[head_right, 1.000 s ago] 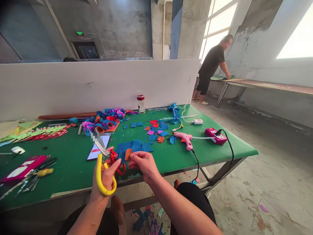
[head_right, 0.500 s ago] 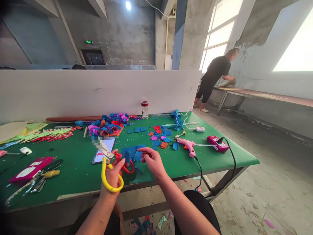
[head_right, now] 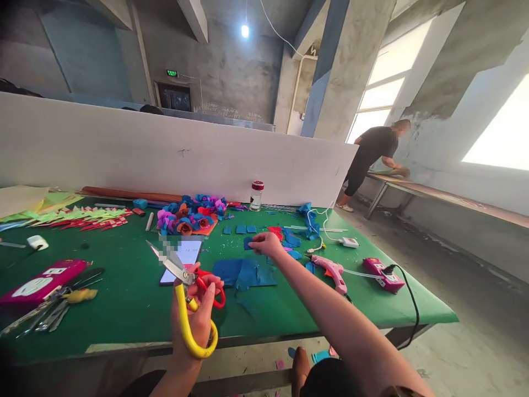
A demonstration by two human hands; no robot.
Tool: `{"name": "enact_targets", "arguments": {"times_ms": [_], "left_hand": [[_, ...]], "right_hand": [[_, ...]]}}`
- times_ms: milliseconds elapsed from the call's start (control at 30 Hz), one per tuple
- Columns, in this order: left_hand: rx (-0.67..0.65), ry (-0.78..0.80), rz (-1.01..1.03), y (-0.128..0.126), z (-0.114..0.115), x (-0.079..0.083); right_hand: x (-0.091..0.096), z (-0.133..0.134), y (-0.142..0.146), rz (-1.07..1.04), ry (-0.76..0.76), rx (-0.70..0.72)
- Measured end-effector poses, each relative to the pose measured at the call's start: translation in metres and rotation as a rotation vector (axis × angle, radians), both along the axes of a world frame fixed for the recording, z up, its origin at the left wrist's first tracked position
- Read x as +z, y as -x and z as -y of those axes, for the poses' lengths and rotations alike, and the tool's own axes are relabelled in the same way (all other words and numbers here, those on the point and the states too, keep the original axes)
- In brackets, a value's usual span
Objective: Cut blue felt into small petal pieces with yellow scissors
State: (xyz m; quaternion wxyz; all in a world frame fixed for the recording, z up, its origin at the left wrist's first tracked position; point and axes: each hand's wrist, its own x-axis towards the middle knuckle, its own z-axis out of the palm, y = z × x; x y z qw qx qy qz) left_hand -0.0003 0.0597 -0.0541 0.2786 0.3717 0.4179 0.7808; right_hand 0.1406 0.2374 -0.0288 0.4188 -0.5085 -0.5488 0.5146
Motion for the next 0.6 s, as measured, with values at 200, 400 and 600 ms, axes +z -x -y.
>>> {"name": "enact_targets", "arguments": {"times_ms": [200, 400, 600], "left_hand": [[-0.050, 0.058, -0.015, 0.009, 0.001, -0.003], [-0.012, 0.017, -0.019, 0.012, 0.002, -0.003], [0.010, -0.024, -0.040, 0.017, 0.000, -0.001]], "right_hand": [[-0.013, -0.054, 0.060, 0.077, 0.057, 0.021], [-0.017, -0.063, 0.060, 0.133, 0.018, -0.049], [0.000, -0.026, -0.002, 0.090, -0.026, 0.019]]}}
